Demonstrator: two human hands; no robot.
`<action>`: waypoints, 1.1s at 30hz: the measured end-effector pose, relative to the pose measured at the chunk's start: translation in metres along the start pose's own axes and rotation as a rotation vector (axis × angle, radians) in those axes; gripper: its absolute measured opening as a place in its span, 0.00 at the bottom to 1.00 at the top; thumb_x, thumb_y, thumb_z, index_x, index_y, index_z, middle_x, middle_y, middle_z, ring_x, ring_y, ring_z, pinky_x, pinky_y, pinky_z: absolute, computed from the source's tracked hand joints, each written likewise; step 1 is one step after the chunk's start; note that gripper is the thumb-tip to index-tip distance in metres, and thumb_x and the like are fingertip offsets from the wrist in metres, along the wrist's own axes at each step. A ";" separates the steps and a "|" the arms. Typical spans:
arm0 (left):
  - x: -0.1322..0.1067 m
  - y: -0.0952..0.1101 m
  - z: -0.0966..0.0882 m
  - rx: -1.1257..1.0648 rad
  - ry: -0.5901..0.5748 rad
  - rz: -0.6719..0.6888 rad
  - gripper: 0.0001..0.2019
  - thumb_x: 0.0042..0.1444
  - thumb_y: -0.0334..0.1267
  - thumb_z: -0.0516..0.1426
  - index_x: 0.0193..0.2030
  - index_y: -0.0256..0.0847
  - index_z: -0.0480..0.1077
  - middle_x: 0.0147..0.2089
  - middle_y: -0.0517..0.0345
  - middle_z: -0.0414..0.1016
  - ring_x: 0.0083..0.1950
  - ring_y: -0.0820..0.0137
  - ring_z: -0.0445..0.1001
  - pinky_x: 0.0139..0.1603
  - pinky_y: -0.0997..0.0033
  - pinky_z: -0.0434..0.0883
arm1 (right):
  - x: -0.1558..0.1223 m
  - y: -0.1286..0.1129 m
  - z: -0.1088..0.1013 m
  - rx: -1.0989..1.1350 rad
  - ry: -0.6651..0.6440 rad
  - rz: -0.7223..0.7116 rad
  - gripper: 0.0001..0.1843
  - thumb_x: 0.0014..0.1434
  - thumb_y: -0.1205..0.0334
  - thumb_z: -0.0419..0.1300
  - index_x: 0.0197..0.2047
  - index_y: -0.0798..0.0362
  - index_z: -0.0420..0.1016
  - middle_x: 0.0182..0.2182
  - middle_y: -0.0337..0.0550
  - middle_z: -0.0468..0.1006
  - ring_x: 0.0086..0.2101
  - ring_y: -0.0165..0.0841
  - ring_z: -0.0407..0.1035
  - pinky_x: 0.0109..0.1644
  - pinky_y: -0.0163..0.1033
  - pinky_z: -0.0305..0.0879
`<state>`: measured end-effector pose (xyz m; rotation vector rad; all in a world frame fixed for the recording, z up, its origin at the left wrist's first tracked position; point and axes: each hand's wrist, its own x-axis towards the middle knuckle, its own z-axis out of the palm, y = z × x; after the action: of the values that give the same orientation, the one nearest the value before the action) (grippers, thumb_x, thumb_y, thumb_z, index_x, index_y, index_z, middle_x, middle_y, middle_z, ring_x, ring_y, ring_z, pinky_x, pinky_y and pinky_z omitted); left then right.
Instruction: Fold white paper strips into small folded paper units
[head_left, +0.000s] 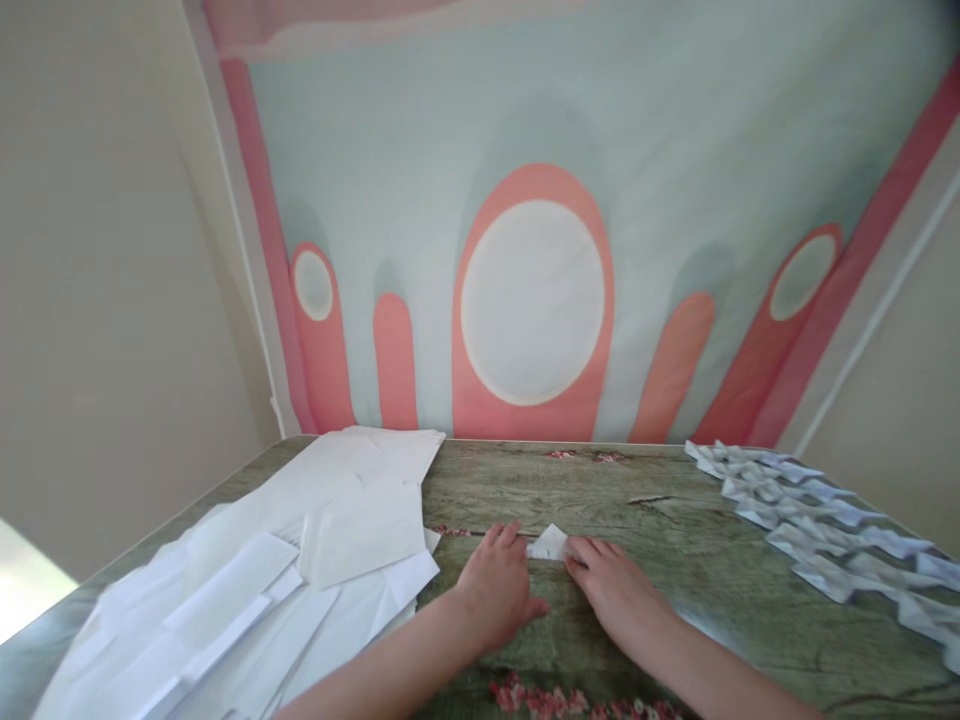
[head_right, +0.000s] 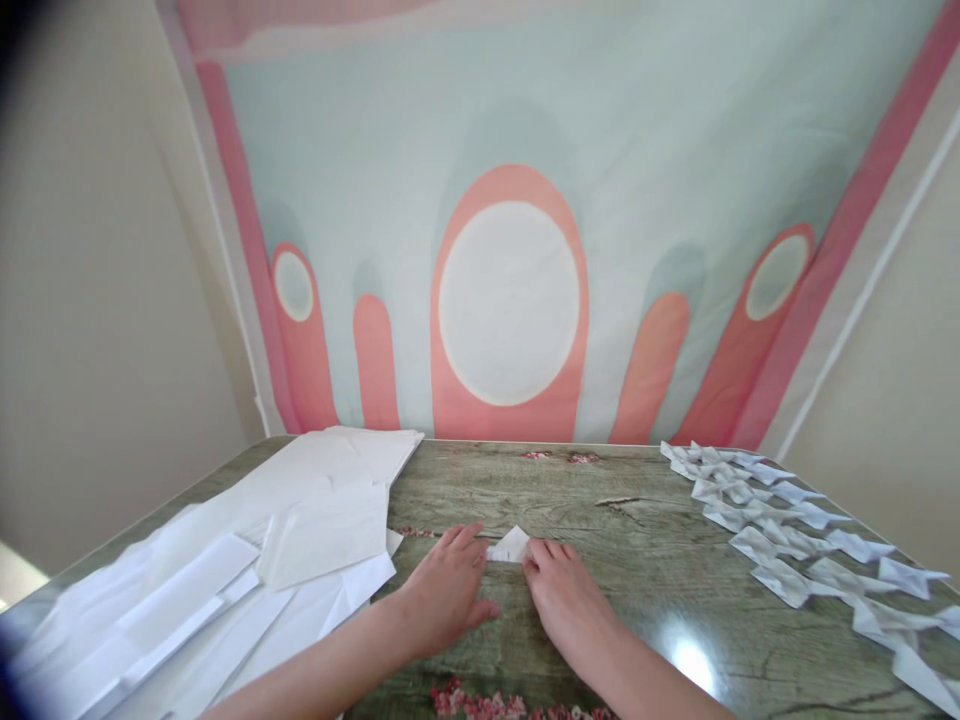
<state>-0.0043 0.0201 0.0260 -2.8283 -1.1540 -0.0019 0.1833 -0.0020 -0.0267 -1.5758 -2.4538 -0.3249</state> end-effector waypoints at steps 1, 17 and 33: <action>-0.003 -0.001 0.000 -0.029 0.003 0.003 0.26 0.53 0.51 0.56 0.49 0.30 0.70 0.52 0.42 0.70 0.60 0.55 0.57 0.60 0.58 0.52 | -0.002 0.001 -0.001 0.005 0.003 0.009 0.19 0.55 0.78 0.51 0.44 0.53 0.75 0.44 0.49 0.74 0.43 0.40 0.67 0.46 0.42 0.62; -0.032 0.041 0.002 -0.392 0.144 -0.168 0.22 0.51 0.41 0.56 0.54 0.39 0.65 0.52 0.48 0.69 0.52 0.57 0.66 0.54 0.59 0.61 | -0.063 -0.022 -0.020 0.394 -0.070 0.044 0.36 0.44 0.81 0.49 0.55 0.45 0.68 0.54 0.46 0.68 0.53 0.39 0.60 0.55 0.48 0.56; -0.027 0.035 0.043 -0.590 0.272 -0.155 0.29 0.49 0.38 0.59 0.58 0.39 0.56 0.57 0.46 0.63 0.60 0.57 0.58 0.60 0.52 0.54 | -0.062 -0.010 -0.002 0.712 0.257 0.268 0.16 0.59 0.58 0.53 0.49 0.51 0.70 0.45 0.49 0.72 0.47 0.40 0.66 0.52 0.47 0.63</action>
<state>-0.0004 -0.0201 -0.0208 -3.0466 -1.4945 -0.8408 0.1992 -0.0602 -0.0433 -1.3942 -1.8253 0.3379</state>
